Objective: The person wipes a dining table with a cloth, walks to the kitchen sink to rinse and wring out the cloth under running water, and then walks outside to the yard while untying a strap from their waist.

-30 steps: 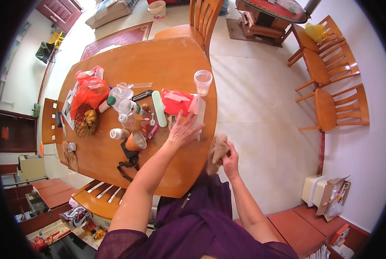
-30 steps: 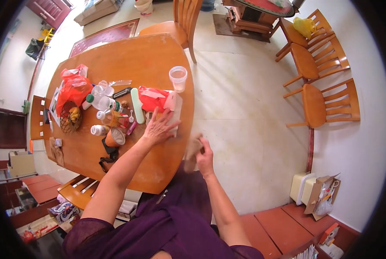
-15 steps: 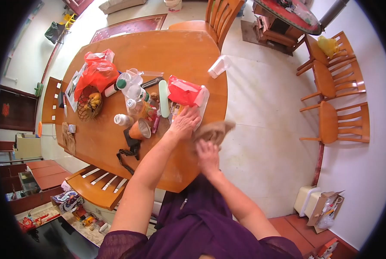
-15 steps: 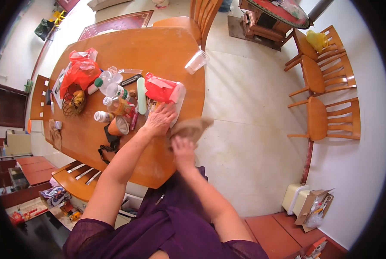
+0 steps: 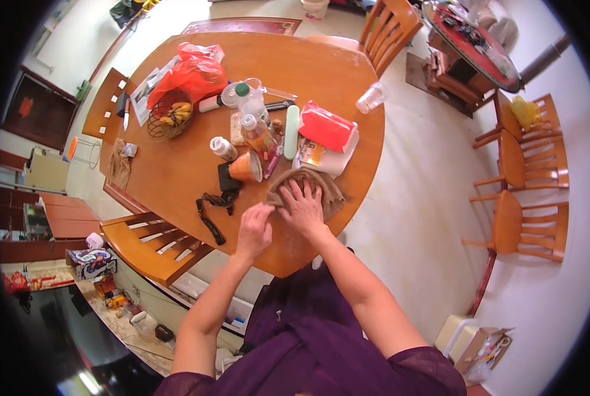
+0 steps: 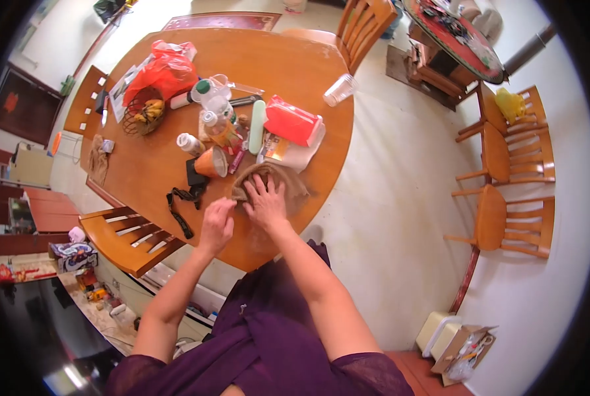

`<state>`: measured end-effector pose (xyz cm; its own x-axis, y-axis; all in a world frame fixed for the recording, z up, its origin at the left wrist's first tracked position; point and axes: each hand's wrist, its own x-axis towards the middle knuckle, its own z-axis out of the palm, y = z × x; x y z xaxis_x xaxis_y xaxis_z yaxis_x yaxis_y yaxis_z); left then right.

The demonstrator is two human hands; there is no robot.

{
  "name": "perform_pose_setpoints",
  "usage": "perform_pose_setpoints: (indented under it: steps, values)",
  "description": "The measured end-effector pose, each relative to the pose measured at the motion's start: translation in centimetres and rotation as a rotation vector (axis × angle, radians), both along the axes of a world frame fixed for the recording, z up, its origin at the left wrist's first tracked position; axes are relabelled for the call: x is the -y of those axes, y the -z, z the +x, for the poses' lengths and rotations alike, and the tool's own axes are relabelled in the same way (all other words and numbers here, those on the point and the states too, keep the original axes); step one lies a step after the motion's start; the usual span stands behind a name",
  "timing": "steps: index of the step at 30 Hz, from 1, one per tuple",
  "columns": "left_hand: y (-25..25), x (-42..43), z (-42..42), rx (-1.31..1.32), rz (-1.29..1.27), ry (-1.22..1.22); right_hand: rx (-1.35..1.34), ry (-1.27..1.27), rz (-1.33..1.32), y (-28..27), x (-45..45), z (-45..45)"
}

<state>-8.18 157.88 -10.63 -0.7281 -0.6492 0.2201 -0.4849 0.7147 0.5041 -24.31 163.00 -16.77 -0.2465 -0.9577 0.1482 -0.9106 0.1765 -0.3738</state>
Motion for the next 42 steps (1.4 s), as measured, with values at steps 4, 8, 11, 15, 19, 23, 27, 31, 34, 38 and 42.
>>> perform_pose_setpoints:
  steps: [4,8,11,15,19,23,27,31,34,38,42]
  values:
    - [1.0,-2.5,-1.2,-0.018,0.046,-0.14,-0.031,-0.125,-0.002,0.1,0.1,0.1]
    - [-0.1,-2.1,-9.5,-0.055,-0.091,-0.087,-0.008,-0.377,-0.146,0.3,-6.9,-4.7]
    - [-1.0,-1.0,-17.5,-0.006,-0.134,0.136,0.025,-0.297,-0.086,-0.1,-9.2,-10.9]
    - [-0.3,0.7,-29.6,-0.011,-0.199,0.223,0.07,-0.188,-0.049,-0.4,-7.9,-18.6]
    - [0.8,6.1,-41.2,0.009,-0.148,-0.084,0.158,-0.344,-0.091,-0.1,-6.2,-21.6]
    - [3.0,11.1,-46.3,0.248,-0.104,-0.249,0.326,-0.397,-0.142,0.1,-6.0,-24.8]
    - [3.5,12.9,-45.2,0.349,-0.02,-0.314,0.344,-0.287,-0.22,0.1,-3.0,-29.9]
    - [1.0,15.8,-40.4,0.163,0.166,-0.452,0.319,-0.146,-0.271,0.6,2.2,-35.9]
    - [-0.7,17.0,-37.9,-0.098,0.145,-0.414,0.44,-0.082,-0.309,1.0,6.7,-40.1]
    - [0.4,17.1,-35.8,-0.008,0.144,-0.546,0.38,-0.068,-0.36,-0.3,14.3,-43.0]
    - [-0.1,17.3,-34.4,-0.105,0.244,-0.567,0.088,-0.104,-0.168,1.6,13.8,-40.1]
